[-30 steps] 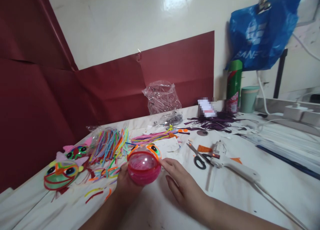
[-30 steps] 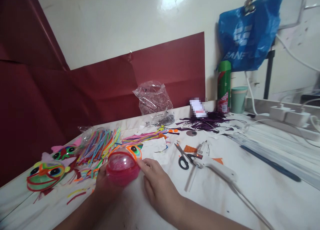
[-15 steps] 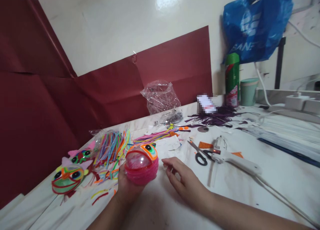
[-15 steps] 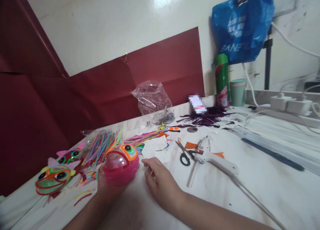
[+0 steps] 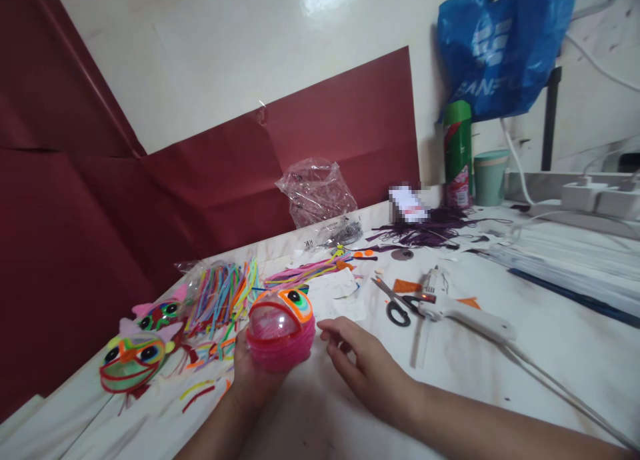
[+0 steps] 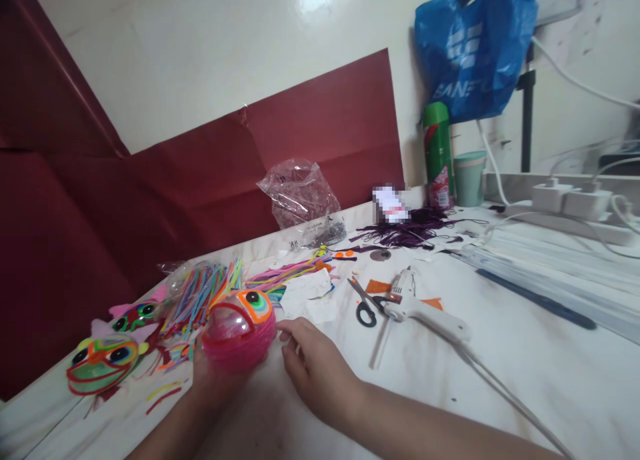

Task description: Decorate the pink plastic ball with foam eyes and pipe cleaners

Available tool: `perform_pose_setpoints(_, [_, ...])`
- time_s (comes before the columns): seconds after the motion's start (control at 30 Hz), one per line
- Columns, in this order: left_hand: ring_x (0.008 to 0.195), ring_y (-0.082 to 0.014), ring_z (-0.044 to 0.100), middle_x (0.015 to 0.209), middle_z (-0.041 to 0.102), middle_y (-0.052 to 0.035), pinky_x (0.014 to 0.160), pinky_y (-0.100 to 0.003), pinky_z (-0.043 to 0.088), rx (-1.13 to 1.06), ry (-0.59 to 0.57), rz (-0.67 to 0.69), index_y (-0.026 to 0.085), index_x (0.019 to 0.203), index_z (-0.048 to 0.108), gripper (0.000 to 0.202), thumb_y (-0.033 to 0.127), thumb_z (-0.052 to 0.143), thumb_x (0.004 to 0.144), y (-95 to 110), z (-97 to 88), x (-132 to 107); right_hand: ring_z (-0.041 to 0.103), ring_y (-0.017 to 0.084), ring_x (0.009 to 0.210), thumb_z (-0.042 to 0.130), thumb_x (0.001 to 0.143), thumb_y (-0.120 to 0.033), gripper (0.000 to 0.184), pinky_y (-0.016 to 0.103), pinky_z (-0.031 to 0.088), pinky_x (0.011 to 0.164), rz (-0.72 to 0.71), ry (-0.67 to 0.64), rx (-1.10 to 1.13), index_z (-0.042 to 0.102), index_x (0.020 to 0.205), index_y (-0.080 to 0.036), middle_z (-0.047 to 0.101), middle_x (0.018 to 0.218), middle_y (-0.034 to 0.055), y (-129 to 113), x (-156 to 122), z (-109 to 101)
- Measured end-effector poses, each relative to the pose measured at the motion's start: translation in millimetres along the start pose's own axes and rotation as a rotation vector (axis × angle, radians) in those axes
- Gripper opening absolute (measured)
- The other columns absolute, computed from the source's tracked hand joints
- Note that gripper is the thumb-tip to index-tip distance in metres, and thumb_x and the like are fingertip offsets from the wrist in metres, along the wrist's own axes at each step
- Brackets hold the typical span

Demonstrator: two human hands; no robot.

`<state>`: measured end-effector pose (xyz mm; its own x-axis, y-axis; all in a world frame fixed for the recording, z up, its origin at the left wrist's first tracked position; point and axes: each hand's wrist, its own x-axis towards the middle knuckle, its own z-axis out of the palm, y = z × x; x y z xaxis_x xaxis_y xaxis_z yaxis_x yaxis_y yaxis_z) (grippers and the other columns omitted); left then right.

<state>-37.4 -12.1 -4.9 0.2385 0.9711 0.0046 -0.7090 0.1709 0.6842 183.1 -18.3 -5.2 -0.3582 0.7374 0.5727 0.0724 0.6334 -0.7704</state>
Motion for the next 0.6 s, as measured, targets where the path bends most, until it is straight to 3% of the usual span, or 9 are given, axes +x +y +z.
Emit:
perform_pose_setpoints(0.13, [0.1,-0.0312,0.063,0.102,0.072,-0.0095,0.09,-0.045,0.048,0.011,-0.054,0.052,0.018,0.103,0.07,0.047,0.053,0.055,0.076,-3.9,14.0,-0.7,0.058,0.016,0.083,0.04,0.086,-0.006,0.05,0.032,0.051,0.076,-0.156,0.018,-0.036,0.043,0.131,-0.026,0.058,0.104,0.0068,2.2,-1.8,-1.6])
perform_pose_setpoints(0.3, [0.084,-0.0244,0.068,0.085,0.075,-0.0056,0.088,-0.036,0.05,0.014,-0.122,0.088,0.017,0.084,0.074,0.03,0.039,0.054,0.081,-7.0,21.1,1.0,0.054,0.018,0.105,0.039,0.085,-0.001,0.063,0.033,0.049,0.088,-0.323,-0.034,-0.062,0.034,0.139,-0.034,0.052,0.117,0.0076,7.9,-1.9,-3.4])
perform_pose_setpoints(0.47, [0.083,-0.0232,0.068,0.092,0.075,-0.008,0.08,-0.032,0.052,0.016,-0.171,0.068,0.015,0.091,0.074,0.031,0.039,0.057,0.081,-6.3,16.1,0.5,0.054,0.016,0.102,0.038,0.085,0.0,0.061,0.031,0.048,0.088,-0.302,-0.035,0.033,0.043,0.134,-0.036,0.052,0.109,0.0054,5.4,1.5,-3.6])
perform_pose_setpoints(0.6, [0.086,-0.0246,0.066,0.095,0.074,-0.0075,0.085,-0.035,0.049,0.055,-0.13,0.064,0.015,0.093,0.073,0.037,0.045,0.056,0.081,-9.3,17.8,-1.2,0.056,0.015,0.092,0.037,0.087,-0.003,0.053,0.03,0.048,0.085,-0.193,0.0,0.178,0.055,0.124,-0.037,0.055,0.095,0.0023,5.0,4.0,-1.0])
